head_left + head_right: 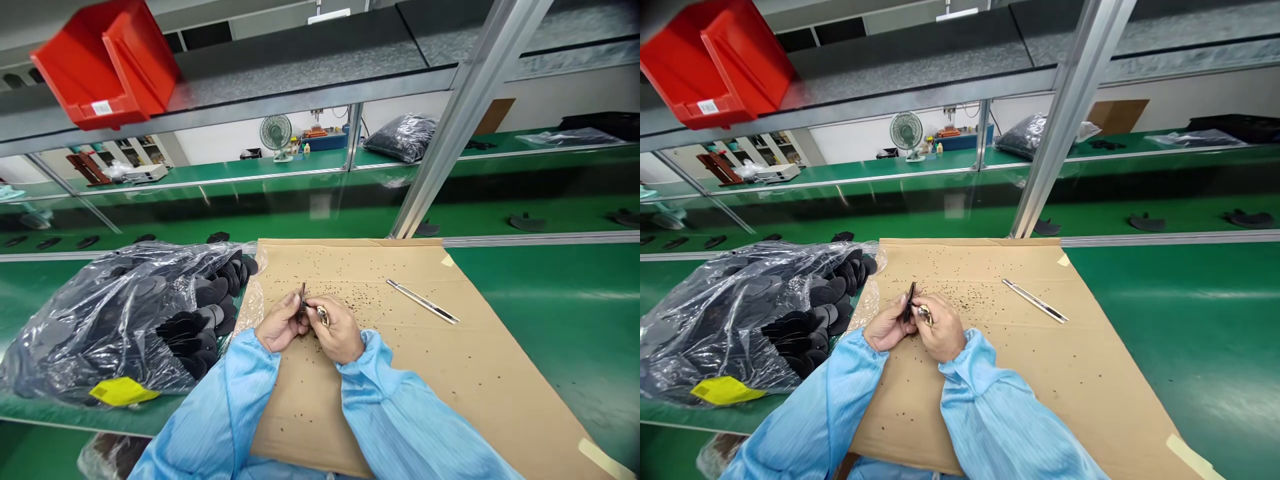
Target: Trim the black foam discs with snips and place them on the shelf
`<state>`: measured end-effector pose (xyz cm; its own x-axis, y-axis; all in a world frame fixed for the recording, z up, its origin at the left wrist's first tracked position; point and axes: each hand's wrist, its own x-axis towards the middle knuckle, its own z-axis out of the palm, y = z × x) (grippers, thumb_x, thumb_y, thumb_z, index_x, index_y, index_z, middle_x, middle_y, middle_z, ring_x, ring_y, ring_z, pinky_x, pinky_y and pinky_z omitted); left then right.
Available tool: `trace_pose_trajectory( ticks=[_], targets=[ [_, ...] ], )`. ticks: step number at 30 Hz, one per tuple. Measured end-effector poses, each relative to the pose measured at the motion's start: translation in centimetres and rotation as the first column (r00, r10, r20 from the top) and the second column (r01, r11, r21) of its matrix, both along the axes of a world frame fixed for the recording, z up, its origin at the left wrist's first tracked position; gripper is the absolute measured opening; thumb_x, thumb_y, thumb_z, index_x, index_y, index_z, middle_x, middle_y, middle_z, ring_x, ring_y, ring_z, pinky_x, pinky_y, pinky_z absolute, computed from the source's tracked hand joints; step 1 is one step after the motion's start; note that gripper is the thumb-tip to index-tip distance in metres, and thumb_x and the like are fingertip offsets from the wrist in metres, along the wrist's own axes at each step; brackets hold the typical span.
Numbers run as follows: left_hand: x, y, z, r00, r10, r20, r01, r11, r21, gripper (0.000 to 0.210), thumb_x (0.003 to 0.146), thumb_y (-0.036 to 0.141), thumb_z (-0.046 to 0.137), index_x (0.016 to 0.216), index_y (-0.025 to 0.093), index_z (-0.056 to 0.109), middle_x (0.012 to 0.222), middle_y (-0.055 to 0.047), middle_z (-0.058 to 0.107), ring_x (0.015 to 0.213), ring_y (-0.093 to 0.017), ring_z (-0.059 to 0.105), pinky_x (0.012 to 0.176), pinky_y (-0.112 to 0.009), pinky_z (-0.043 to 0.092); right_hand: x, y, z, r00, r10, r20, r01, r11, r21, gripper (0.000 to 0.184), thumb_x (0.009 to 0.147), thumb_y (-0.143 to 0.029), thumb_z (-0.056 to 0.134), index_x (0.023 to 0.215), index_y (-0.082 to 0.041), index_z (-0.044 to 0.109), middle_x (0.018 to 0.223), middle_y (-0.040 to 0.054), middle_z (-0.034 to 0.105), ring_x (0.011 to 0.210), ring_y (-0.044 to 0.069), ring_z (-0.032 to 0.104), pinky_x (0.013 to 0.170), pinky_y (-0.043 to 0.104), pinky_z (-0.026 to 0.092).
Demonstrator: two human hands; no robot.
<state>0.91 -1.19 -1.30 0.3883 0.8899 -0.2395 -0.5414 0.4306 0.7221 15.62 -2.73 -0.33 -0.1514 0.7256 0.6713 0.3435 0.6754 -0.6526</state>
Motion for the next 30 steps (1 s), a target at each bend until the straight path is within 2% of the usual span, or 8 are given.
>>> trace_pose_trajectory(
  ticks=[7, 11, 16, 20, 23, 25, 27, 30],
  targets=[
    [0.1, 0.0, -0.2, 1.0, 0.008, -0.004, -0.008, 1.0, 0.018, 0.052, 0.066, 0.042, 0.078, 0.106, 0.015, 0.057, 0.067, 0.002, 0.051, 0.053, -0.007, 0.045, 0.045, -0.017, 0.035, 0.0, 0.1, -0.1, 0.994, -0.038, 0.098, 0.027, 0.994, 0.106, 0.015, 0.089, -0.019, 0.046, 0.092, -0.019, 0.06, 0.082, 0.0071, 0.064, 0.077, 0.02, 0.057, 0.073, 0.035, 0.047],
    [0.3, 0.0, -0.4, 0.997, 0.077, 0.0, -0.077, 0.995, 0.056, 0.049, 0.066, 0.039, 0.079, 0.103, 0.015, 0.057, 0.068, 0.002, 0.052, 0.052, -0.006, 0.045, 0.043, -0.016, 0.035, -0.4, 0.3, -0.4, 0.997, -0.064, 0.04, 0.063, 0.997, 0.04, 0.014, 0.089, -0.023, 0.047, 0.089, -0.019, 0.061, 0.08, 0.0066, 0.064, 0.076, 0.02, 0.058, 0.072, 0.034, 0.047],
    [0.7, 1.4, 0.1, 0.928, 0.371, -0.049, -0.36, 0.921, 0.147, 0.047, 0.062, 0.021, 0.08, 0.103, 0.015, 0.059, 0.098, -0.006, 0.063, 0.087, -0.014, 0.061, 0.075, -0.024, 0.05, -0.4, 1.2, -1.6, 0.962, -0.2, -0.183, 0.153, 0.958, -0.243, 0.021, 0.086, -0.035, 0.053, 0.094, -0.018, 0.063, 0.083, 0.0064, 0.067, 0.075, 0.02, 0.062, 0.07, 0.031, 0.05],
    [0.0, 6.3, 1.9, 0.751, 0.604, -0.267, -0.499, 0.784, 0.37, 0.038, 0.065, 0.014, 0.071, 0.101, 0.012, 0.059, 0.1, -0.009, 0.065, 0.095, -0.021, 0.061, 0.09, -0.036, 0.048, 0.0, 2.1, -2.1, 0.91, -0.298, -0.289, 0.177, 0.908, -0.38, 0.029, 0.082, -0.042, 0.055, 0.091, -0.016, 0.063, 0.079, 0.0066, 0.067, 0.072, 0.02, 0.063, 0.068, 0.03, 0.051],
    [-1.1, 11.7, 4.4, 0.421, 0.779, -0.465, -0.377, 0.617, 0.691, 0.032, 0.072, 0.013, 0.062, 0.104, 0.014, 0.061, 0.103, -0.009, 0.064, 0.099, -0.022, 0.059, 0.095, -0.039, 0.044, 0.0, 2.2, -2.2, 0.911, -0.284, -0.3, 0.159, 0.91, -0.382, 0.028, 0.081, -0.041, 0.056, 0.089, -0.016, 0.064, 0.078, 0.0061, 0.066, 0.072, 0.019, 0.062, 0.068, 0.029, 0.05],
    [-1.5, 14.8, 5.8, 0.201, 0.818, -0.539, -0.157, 0.57, 0.806, 0.035, 0.073, 0.007, 0.056, 0.107, 0.015, 0.063, 0.111, -0.01, 0.06, 0.109, -0.024, 0.054, 0.102, -0.039, 0.039, 0.0, 2.2, -2.1, 0.919, -0.262, -0.296, 0.142, 0.917, -0.373, 0.026, 0.081, -0.04, 0.056, 0.09, -0.016, 0.063, 0.078, 0.0058, 0.066, 0.072, 0.019, 0.062, 0.068, 0.029, 0.05],
    [-1.4, 16.8, 6.5, 0.145, 0.795, -0.589, 0.029, 0.591, 0.806, 0.042, 0.07, 0.001, 0.054, 0.109, 0.015, 0.064, 0.117, -0.011, 0.057, 0.117, -0.024, 0.049, 0.107, -0.038, 0.033, -0.1, 2.0, -2.1, 0.923, -0.251, -0.291, 0.137, 0.923, -0.36, 0.025, 0.082, -0.039, 0.056, 0.09, -0.016, 0.063, 0.078, 0.0055, 0.066, 0.071, 0.018, 0.062, 0.068, 0.028, 0.05],
    [0.0, 17.4, 5.6, 0.207, 0.737, -0.643, 0.12, 0.633, 0.765, 0.045, 0.066, -0.002, 0.055, 0.106, 0.014, 0.065, 0.118, -0.011, 0.057, 0.118, -0.025, 0.048, 0.109, -0.038, 0.03, 0.0, 2.0, -2.2, 0.922, -0.252, -0.294, 0.143, 0.927, -0.347, 0.023, 0.083, -0.037, 0.055, 0.089, -0.016, 0.063, 0.078, 0.0047, 0.066, 0.07, 0.017, 0.062, 0.067, 0.027, 0.049]
  ],
)
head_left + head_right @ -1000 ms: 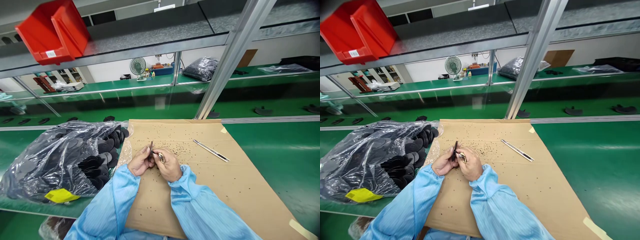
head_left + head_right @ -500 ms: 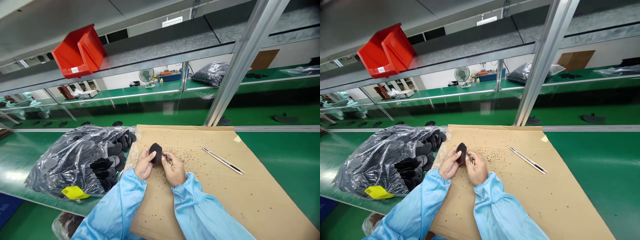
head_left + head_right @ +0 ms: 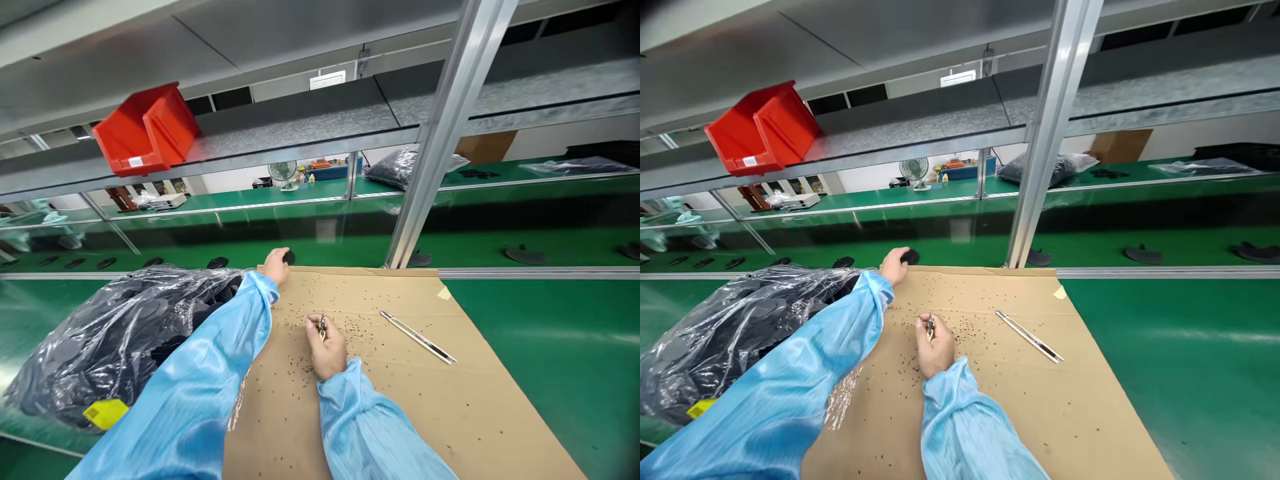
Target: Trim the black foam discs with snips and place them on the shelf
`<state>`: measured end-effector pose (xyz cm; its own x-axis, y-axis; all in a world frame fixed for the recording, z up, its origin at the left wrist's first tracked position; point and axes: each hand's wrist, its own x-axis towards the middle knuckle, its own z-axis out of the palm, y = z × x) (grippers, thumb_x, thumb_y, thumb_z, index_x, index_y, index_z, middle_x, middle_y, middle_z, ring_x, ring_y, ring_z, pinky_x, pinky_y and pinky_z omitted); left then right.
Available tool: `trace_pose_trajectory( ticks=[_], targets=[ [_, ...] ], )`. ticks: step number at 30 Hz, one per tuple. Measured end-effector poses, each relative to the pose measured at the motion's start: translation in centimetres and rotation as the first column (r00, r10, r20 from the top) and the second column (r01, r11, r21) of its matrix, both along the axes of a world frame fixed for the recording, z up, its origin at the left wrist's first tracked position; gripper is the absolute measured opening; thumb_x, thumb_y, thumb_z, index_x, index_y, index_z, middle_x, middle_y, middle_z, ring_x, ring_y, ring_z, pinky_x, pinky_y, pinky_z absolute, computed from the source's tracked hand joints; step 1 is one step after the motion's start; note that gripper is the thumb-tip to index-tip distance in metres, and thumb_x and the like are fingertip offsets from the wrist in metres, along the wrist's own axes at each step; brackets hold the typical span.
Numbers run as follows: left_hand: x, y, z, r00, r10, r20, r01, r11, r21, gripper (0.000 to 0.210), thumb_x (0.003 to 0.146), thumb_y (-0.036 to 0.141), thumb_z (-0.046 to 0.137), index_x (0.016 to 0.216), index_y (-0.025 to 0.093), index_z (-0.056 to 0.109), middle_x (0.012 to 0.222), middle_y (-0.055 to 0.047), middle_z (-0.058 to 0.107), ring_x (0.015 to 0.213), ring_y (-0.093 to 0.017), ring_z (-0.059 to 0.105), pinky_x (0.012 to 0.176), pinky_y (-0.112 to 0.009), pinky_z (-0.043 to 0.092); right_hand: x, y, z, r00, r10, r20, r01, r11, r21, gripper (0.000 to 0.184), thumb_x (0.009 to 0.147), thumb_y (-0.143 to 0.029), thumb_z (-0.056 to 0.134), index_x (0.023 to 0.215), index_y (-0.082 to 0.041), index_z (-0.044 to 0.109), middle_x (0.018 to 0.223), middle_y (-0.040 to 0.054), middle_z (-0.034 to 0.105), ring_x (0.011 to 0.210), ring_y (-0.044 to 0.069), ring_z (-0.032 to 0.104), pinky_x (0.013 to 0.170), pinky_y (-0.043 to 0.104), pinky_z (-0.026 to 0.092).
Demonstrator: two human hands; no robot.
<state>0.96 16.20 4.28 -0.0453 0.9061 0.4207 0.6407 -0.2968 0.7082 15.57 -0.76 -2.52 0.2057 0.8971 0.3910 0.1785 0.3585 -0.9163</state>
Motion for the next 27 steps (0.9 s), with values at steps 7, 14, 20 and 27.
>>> trace_pose_trajectory(
  ticks=[7, 14, 20, 27],
  targets=[
    [4.1, -6.4, -4.1, 0.979, -0.076, 0.191, 0.116, 0.972, -0.205, 0.029, 0.072, 0.005, 0.056, 0.099, 0.012, 0.061, 0.09, -0.009, 0.064, 0.076, -0.015, 0.061, 0.078, -0.031, 0.051, 0.3, 0.2, 0.1, 1.0, 0.003, -0.006, -0.003, 1.0, 0.004, 0.024, 0.083, -0.038, 0.054, 0.087, -0.016, 0.063, 0.075, 0.0043, 0.066, 0.068, 0.017, 0.061, 0.065, 0.026, 0.049],
    [4.4, -13.7, -4.8, 0.658, 0.099, 0.747, 0.238, 0.913, -0.331, 0.031, 0.067, 0.02, 0.067, 0.096, 0.012, 0.057, 0.07, 0.001, 0.055, 0.048, -0.005, 0.044, 0.045, -0.017, 0.034, 0.1, 0.3, 0.1, 0.988, -0.102, -0.116, 0.108, 0.993, 0.048, 0.027, 0.082, -0.041, 0.056, 0.088, -0.016, 0.062, 0.077, 0.0051, 0.064, 0.071, 0.018, 0.059, 0.069, 0.029, 0.049],
    [4.0, -15.6, -7.8, 0.749, 0.095, 0.656, 0.125, 0.952, -0.281, 0.034, 0.064, 0.028, 0.07, 0.092, 0.014, 0.058, 0.072, 0.0, 0.058, 0.059, -0.01, 0.05, 0.054, -0.019, 0.039, 3.2, 2.4, 2.6, 0.92, -0.333, -0.206, 0.352, 0.934, 0.061, 0.029, 0.083, -0.042, 0.053, 0.089, -0.014, 0.061, 0.078, 0.0053, 0.062, 0.071, 0.016, 0.058, 0.067, 0.026, 0.047],
    [4.8, -16.6, -7.7, 0.851, -0.029, 0.524, 0.176, 0.956, -0.233, 0.02, 0.068, 0.026, 0.067, 0.085, 0.016, 0.061, 0.069, -0.002, 0.059, 0.063, -0.014, 0.054, 0.061, -0.023, 0.043, 18.2, 9.3, 5.7, 0.751, -0.641, 0.16, 0.633, 0.767, 0.102, 0.025, 0.085, -0.037, 0.056, 0.085, -0.013, 0.063, 0.08, 0.0073, 0.063, 0.076, 0.02, 0.058, 0.073, 0.034, 0.048]
  ],
)
